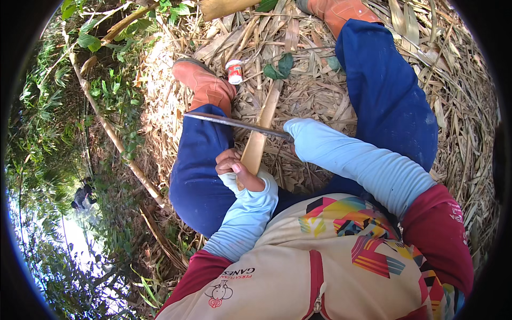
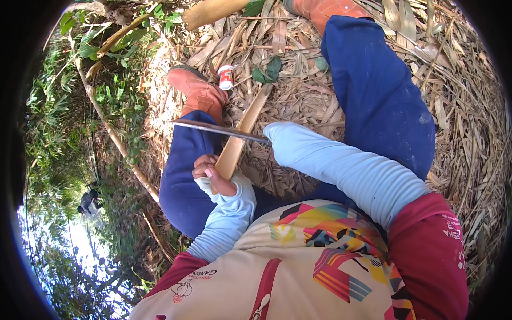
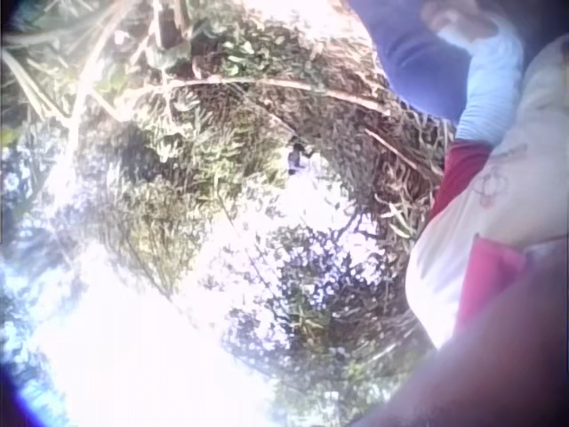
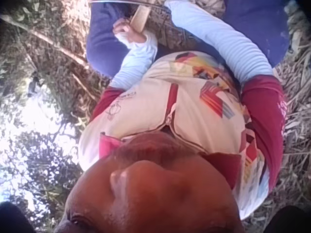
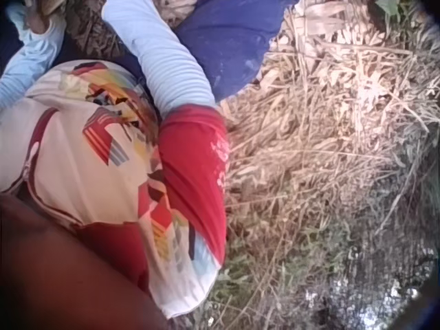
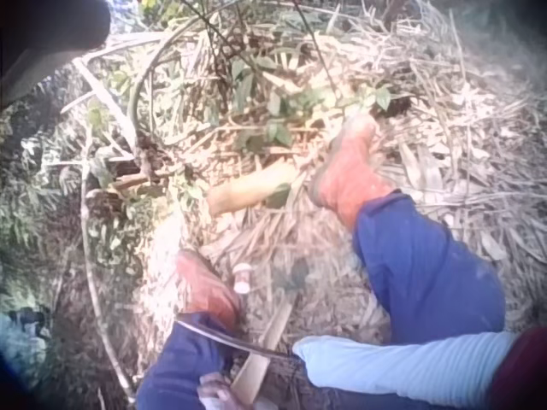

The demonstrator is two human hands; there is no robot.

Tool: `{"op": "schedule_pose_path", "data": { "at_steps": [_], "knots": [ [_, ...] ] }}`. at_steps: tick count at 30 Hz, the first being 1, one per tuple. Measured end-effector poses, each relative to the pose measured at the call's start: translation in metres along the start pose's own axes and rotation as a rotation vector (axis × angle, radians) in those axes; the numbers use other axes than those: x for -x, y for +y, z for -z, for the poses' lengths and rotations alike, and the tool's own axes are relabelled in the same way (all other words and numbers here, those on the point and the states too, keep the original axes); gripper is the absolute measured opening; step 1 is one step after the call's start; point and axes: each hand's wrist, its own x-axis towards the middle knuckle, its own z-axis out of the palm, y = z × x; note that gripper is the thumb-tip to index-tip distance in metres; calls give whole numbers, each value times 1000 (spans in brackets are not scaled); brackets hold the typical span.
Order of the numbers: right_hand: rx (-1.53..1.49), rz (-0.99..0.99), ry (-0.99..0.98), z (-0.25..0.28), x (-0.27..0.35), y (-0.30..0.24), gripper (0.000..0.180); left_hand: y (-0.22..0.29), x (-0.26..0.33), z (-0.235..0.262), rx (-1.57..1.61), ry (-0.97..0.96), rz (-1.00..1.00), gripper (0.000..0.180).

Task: The person sits on the ground in a bamboo grove and uses a machete to split a long bamboo pole into thin strips. They hold the pole between their legs and repeatedly strike it with the machete to separate the material.

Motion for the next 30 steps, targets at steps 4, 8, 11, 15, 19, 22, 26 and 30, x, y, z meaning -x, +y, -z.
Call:
{"op": "schedule_pose_path", "data": {
  "at_steps": [4, 8, 11, 15, 19, 22, 26, 30],
  "knots": [
    [185, -31, -182, 8, -5, -11, 17, -6, -4, 7, 47, -38, 4, 19],
    [40, -61, -49, 15, -7, -4, 17, -2, -3, 1, 37, 9, 73, 32],
    [56, -19, -34, 3, 7, -13, 16, -9, -1, 6, 63, 23, 30, 27],
    [7, -97, -31, 8, -9, -2, 15, -3, 0, 1, 36, 9, 32, 18],
    [23, -75, -19, 7, 0, -10, 14, -10, -3, 5, 97, 12, 72, 14],
    [-36, -169, -34, 10, -16, 5, 13, -11, 0, 4, 55, -3, 13, 15],
    [-14, -122, -8, 2, -7, -4, 13, -13, -8, 6, 57, 4, -4, 18],
    [-105, -267, -12, 2, -41, 30, 12, -8, -8, 0, 72, 2, 9, 23]
  ]
}}
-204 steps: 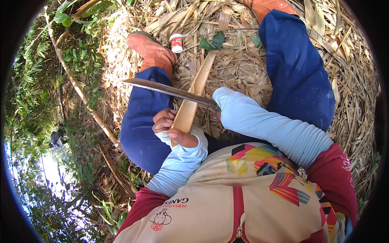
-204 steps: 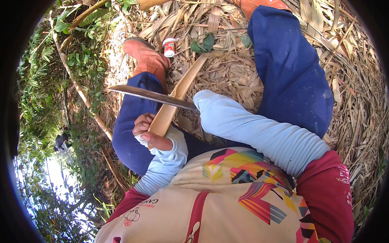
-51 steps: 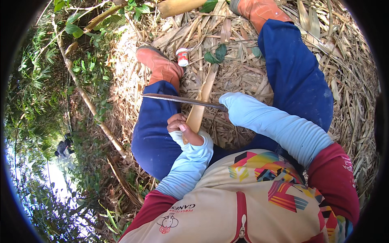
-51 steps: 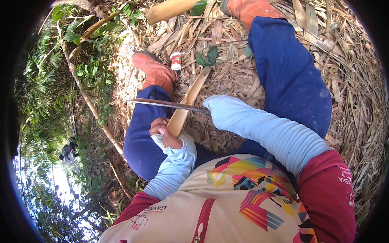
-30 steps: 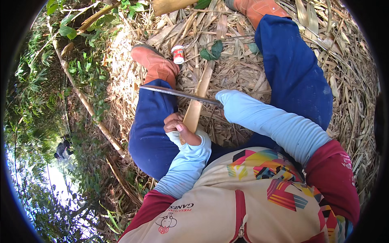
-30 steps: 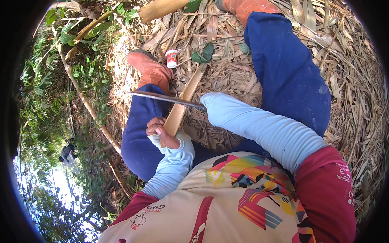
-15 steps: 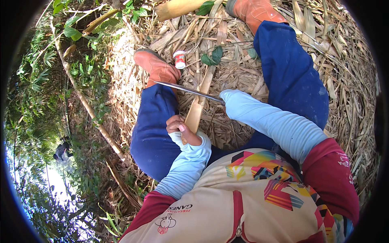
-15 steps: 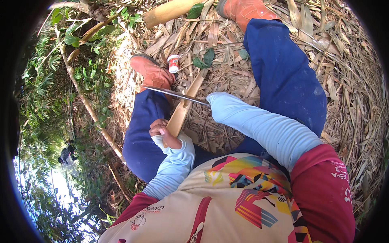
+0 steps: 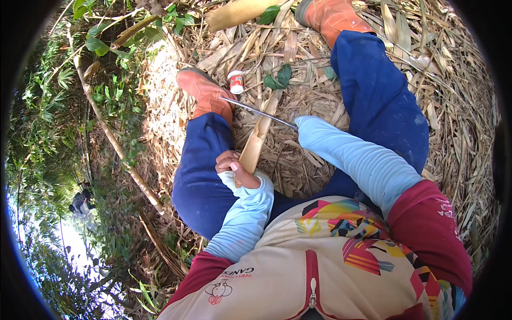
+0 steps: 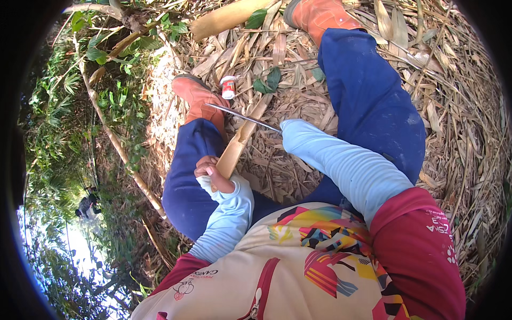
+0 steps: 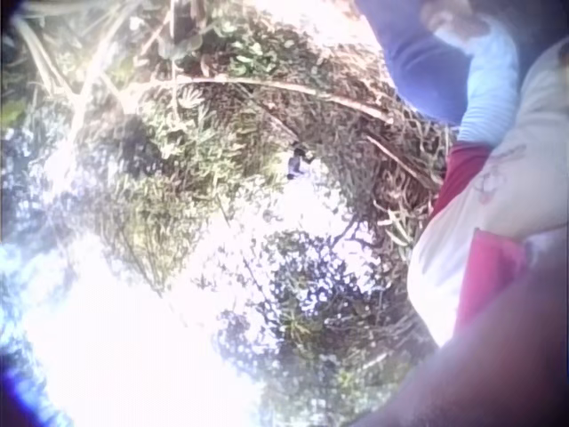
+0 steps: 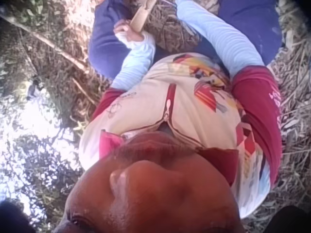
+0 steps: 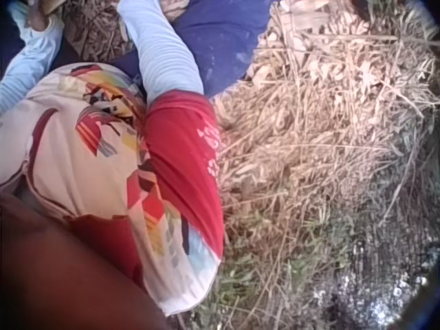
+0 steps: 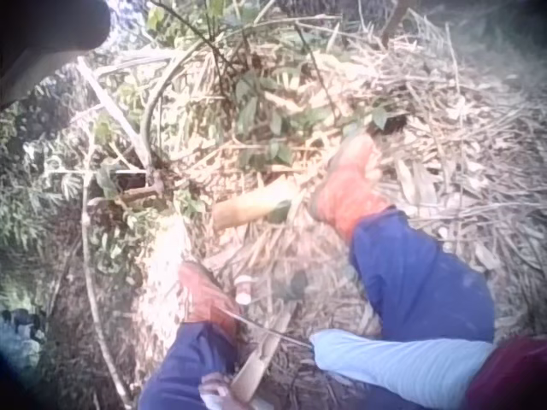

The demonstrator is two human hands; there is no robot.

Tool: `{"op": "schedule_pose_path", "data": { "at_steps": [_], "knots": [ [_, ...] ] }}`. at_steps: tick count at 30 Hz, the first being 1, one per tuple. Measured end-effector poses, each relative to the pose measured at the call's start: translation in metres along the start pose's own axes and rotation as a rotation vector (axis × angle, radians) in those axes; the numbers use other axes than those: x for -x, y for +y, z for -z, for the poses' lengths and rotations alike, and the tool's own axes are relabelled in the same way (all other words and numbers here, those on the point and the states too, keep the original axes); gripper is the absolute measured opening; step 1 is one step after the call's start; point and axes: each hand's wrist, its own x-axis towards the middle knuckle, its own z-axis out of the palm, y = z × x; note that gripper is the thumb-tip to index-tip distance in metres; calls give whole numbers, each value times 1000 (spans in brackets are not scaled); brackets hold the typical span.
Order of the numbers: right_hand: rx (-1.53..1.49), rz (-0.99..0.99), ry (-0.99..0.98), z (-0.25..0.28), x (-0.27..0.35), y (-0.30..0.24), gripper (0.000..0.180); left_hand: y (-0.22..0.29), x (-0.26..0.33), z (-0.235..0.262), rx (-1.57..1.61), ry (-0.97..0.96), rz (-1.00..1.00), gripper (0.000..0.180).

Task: The person sits on the ground in a bamboo grove and uses a machete to split a long bamboo pole into thin strips. They hold the pole between their legs and repeatedly strike it with the machete to separate the material.

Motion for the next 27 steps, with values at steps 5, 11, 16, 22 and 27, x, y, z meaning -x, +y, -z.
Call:
{"op": "schedule_pose_path", "data": {
  "at_steps": [5, 11, 16, 22, 27],
  "knots": [
    [-111, -124, -3, -5, -26, 8, 11, -5, -11, 3, 87, 59, 81, 19],
    [-343, -225, 22, -4, -21, -4, 10, -3, -33, -6, 200, 5, 65, 25],
    [-684, -350, 40, -3, 1, -16, 10, -4, -60, -15, 455, 27, 170, 37],
    [15, 82, -15, 2, 32, -16, 11, -27, -76, -12, 454, -108, 155, 36],
    [-51, -253, 44, -20, -86, 50, 18, -28, -83, -27, 453, -124, 138, 36]
  ]
}}
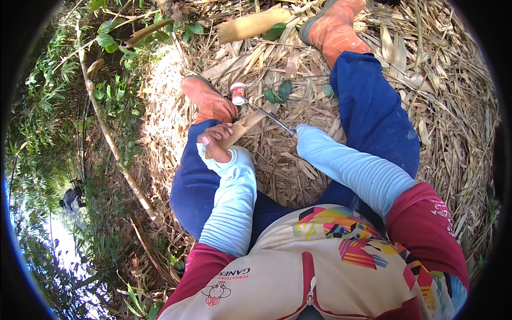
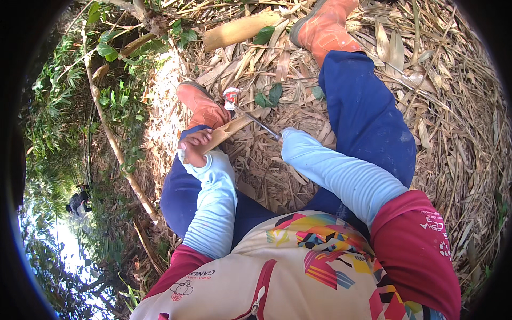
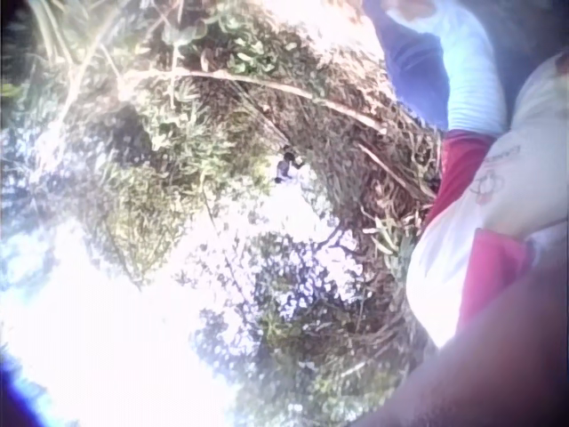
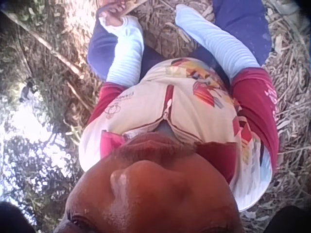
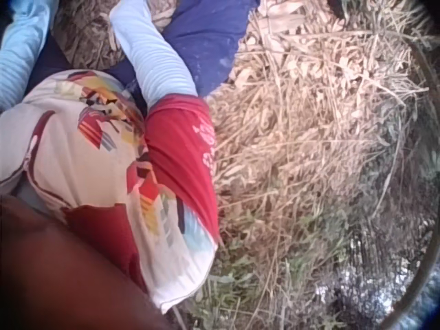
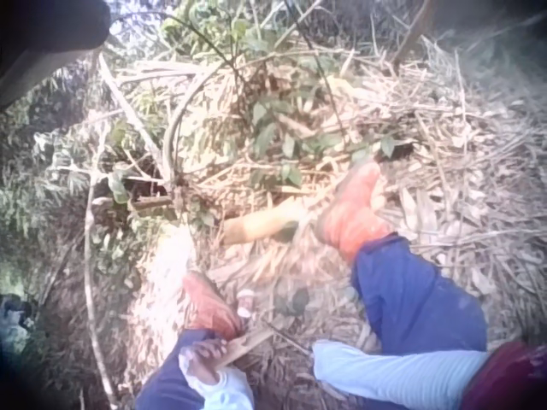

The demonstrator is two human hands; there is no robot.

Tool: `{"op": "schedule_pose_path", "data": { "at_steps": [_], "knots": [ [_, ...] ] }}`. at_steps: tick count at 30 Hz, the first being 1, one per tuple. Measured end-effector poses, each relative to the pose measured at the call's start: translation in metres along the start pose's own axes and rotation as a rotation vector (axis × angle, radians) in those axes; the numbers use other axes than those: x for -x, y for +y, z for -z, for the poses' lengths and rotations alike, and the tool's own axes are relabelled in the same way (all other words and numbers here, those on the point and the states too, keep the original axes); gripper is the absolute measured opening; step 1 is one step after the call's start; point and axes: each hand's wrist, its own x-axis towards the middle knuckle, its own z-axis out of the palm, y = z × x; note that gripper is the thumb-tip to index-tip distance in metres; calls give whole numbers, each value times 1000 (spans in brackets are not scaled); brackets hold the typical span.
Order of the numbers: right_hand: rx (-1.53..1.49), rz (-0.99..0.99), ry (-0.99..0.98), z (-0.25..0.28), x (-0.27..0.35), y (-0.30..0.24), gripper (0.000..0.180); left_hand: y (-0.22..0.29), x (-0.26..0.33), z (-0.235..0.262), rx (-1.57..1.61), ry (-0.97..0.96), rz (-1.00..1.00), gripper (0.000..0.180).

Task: The person sits on the ground in a bamboo grove and uses a machete to split a long bamboo pole into thin strips. They hold the pole between their legs and repeatedly strike it with the machete to separate the material.

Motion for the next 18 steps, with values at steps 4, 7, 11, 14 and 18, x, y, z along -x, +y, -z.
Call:
{"op": "schedule_pose_path", "data": {
  "at_steps": [4, 7, 11, 14, 18],
  "knots": [
    [201, 391, 102, 32, 136, -40, 21, 7, 8, 7, -77, 82, -22, 34],
    [220, 63, 7, 15, 15, 5, 23, 6, -1, 8, 66, 68, 38, 31],
    [227, -12, -37, 7, -4, 10, 24, -5, -9, 25, 122, 19, 27, 29],
    [176, 25, -100, 9, 16, -5, 22, -1, -1, 16, 50, 111, 4, 29],
    [366, 99, 39, -1, -15, 36, 28, 7, -1, 21, 96, 180, 32, 32]
  ]
}}
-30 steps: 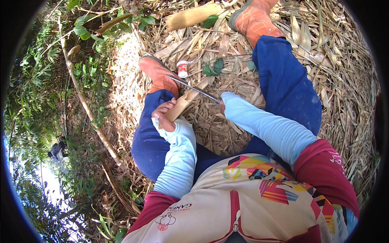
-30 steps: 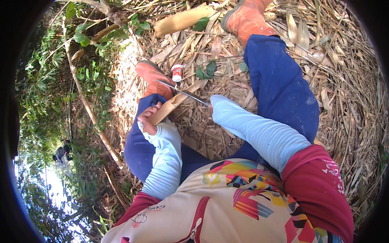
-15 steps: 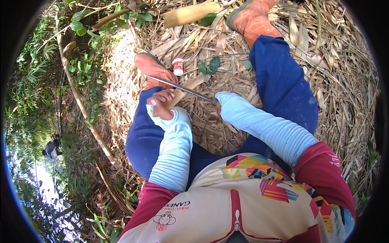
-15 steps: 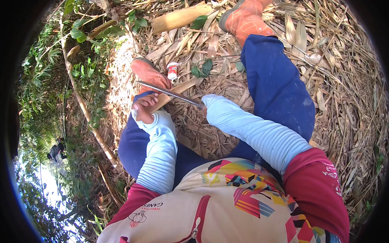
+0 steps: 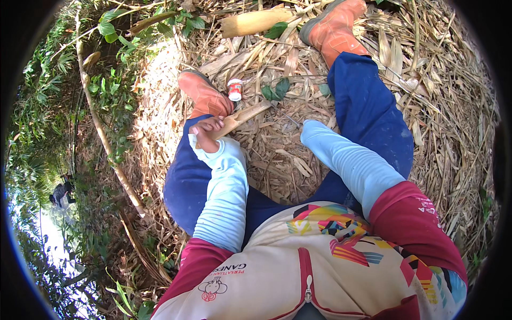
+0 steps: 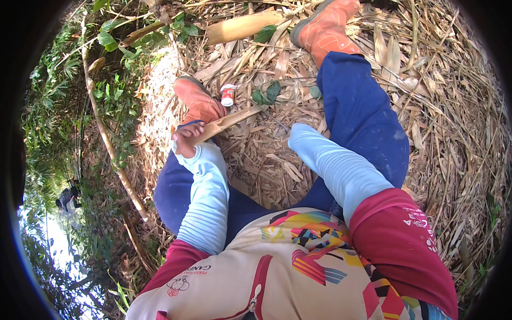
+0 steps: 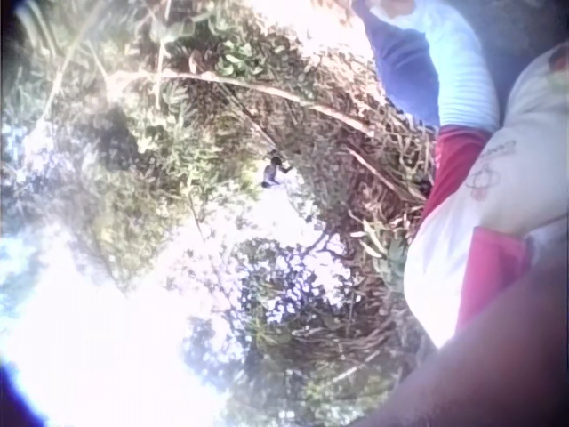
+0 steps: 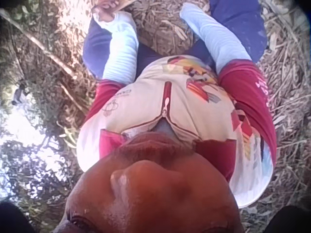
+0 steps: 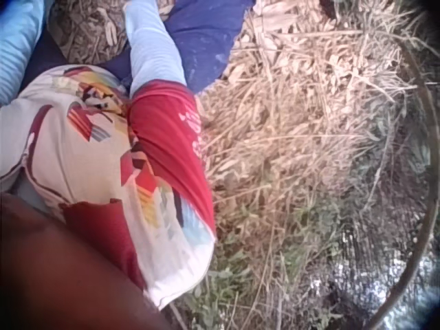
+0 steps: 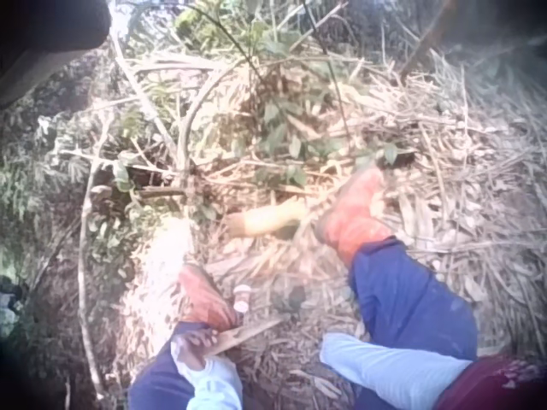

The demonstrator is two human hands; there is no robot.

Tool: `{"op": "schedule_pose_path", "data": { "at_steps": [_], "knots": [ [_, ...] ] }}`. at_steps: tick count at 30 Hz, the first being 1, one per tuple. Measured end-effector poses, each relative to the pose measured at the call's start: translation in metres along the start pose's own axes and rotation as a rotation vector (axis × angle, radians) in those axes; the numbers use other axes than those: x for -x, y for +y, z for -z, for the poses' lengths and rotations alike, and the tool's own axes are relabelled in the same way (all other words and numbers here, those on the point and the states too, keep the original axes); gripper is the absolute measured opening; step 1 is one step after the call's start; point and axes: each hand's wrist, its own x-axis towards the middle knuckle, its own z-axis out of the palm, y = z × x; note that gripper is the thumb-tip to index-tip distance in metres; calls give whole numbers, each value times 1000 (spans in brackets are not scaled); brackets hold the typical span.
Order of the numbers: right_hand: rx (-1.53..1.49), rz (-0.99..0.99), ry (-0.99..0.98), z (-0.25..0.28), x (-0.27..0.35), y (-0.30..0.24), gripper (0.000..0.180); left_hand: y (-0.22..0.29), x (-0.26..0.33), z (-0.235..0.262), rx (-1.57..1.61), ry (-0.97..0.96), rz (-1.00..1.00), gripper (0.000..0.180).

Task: The person sits on the ground in a bamboo grove and uses a machete to split a long bamboo pole into thin strips. They hold the pole between their legs and repeatedly strike it with the machete to separate the material.

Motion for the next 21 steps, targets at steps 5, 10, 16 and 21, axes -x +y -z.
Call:
{"op": "schedule_pose_path", "data": {
  "at_steps": [5, 10, 16, 21],
  "knots": [
    [-111, -313, -134, 12, -30, -7, 39, 6, 0, -5, 25, 19, 7, 37],
    [-344, -143, -23, 25, 41, -20, 34, 38, -1, -19, -2, -50, -29, 39],
    [-564, -35, 64, 43, 90, -29, 29, 65, -22, -24, 113, -142, -137, 35],
    [-658, -37, 63, 55, 94, -34, 26, 64, -28, -32, 88, -119, -125, 36]
  ]
}}
